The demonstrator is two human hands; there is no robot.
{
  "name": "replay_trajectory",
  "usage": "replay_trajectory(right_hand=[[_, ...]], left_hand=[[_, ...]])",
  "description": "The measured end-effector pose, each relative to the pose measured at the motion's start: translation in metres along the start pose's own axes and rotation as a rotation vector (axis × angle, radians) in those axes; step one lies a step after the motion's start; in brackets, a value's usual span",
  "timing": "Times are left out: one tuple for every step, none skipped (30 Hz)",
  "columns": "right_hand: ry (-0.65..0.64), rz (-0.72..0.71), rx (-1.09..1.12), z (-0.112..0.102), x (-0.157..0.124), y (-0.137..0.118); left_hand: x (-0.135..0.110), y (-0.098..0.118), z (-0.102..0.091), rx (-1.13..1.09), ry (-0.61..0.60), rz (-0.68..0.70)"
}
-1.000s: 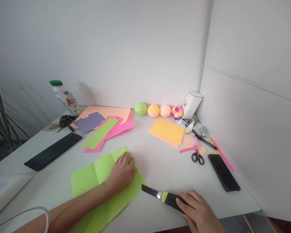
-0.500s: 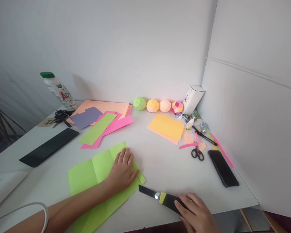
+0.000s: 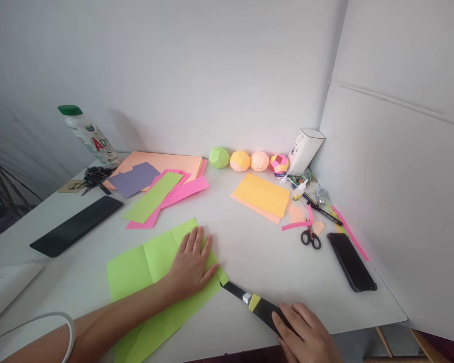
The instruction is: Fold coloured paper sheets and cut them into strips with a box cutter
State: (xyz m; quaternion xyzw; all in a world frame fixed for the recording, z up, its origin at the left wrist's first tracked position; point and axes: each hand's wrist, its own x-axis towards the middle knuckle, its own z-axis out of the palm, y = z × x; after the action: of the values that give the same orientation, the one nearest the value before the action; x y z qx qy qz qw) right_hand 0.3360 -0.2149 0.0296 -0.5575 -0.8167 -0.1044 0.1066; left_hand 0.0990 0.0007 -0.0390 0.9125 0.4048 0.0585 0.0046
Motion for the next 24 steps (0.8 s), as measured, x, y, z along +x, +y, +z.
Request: replay_trajectory(right_hand=[[0.003,0.0,-0.003,0.0,0.001,-0.001],[0.005,0.0,-0.007,-0.001,0.002,-0.001],[0.005,0.0,-0.013,-0.001,0.003,-0.001],[0.005,0.0,-0.018,-0.002,0.003,-0.002],[0.006,-0.001,-0.024,-0.003,0.004,-0.002],[0.005,-0.001,-0.03,-0.004,0.004,-0.003],[0.006,-0.002,-0.035,-0.005,0.004,-0.003],[0.008,-0.003,-0.039,-0.006,0.004,-0.004],[0.01,-0.004,-0.043,-0.007,0.005,-0.005],[0.011,-0.005,-0.048,-0.007,0.005,-0.006],[0.011,-0.005,-0.055,-0.007,0.006,-0.006],[0.012,-0.006,-0.061,-0.007,0.006,-0.007],[0.014,-0.005,-0.066,-0.007,0.007,-0.008],[0.014,-0.003,-0.069,-0.006,0.008,-0.008],[0.014,0.002,-0.069,-0.006,0.009,-0.009],[0.014,0.005,-0.067,-0.006,0.01,-0.009],[0.014,0.007,-0.062,-0.005,0.011,-0.009],[0.018,0.008,-0.057,-0.005,0.012,-0.01],[0.021,0.011,-0.055,-0.004,0.012,-0.01],[0.024,0.013,-0.053,-0.004,0.012,-0.01],[0.022,0.014,-0.05,-0.003,0.012,-0.01],[0.013,0.018,-0.046,-0.003,0.012,-0.009],[0.003,0.024,-0.042,-0.002,0.011,-0.009],[-0.01,0.029,-0.035,-0.001,0.011,-0.009]], left_hand=[[0.0,0.0,0.0,0.0,-0.002,-0.001],[0.0,0.0,-0.001,-0.001,-0.002,-0.002],[0.0,0.0,-0.001,-0.002,-0.002,-0.002],[0.0,0.0,-0.001,-0.003,-0.001,-0.001],[-0.001,-0.001,-0.001,-0.005,0.0,0.001],[-0.001,-0.001,-0.001,-0.007,0.001,0.003],[-0.001,-0.001,-0.001,-0.008,0.003,0.004],[-0.001,-0.001,-0.001,-0.008,0.006,0.006],[-0.001,-0.001,-0.001,-0.007,0.008,0.007],[-0.001,-0.001,-0.001,-0.004,0.01,0.008],[-0.001,-0.001,0.0,0.0,0.012,0.009],[-0.001,-0.001,0.0,0.003,0.013,0.009],[-0.001,0.0,0.0,0.006,0.013,0.009],[-0.001,0.0,0.0,0.007,0.012,0.008],[-0.001,0.0,0.0,0.008,0.01,0.007],[-0.001,0.0,0.0,0.009,0.006,0.005],[-0.001,0.0,0.0,0.008,0.002,0.004],[-0.001,0.0,0.0,0.008,-0.003,0.003],[-0.001,0.0,-0.001,0.007,-0.008,0.003],[-0.001,0.0,-0.001,0.005,-0.011,0.005],[-0.001,0.0,-0.001,0.003,-0.013,0.006],[-0.001,0.0,-0.002,0.002,-0.014,0.008],[-0.001,0.0,-0.002,0.0,-0.014,0.008],[-0.001,0.0,-0.002,-0.002,-0.014,0.008]])
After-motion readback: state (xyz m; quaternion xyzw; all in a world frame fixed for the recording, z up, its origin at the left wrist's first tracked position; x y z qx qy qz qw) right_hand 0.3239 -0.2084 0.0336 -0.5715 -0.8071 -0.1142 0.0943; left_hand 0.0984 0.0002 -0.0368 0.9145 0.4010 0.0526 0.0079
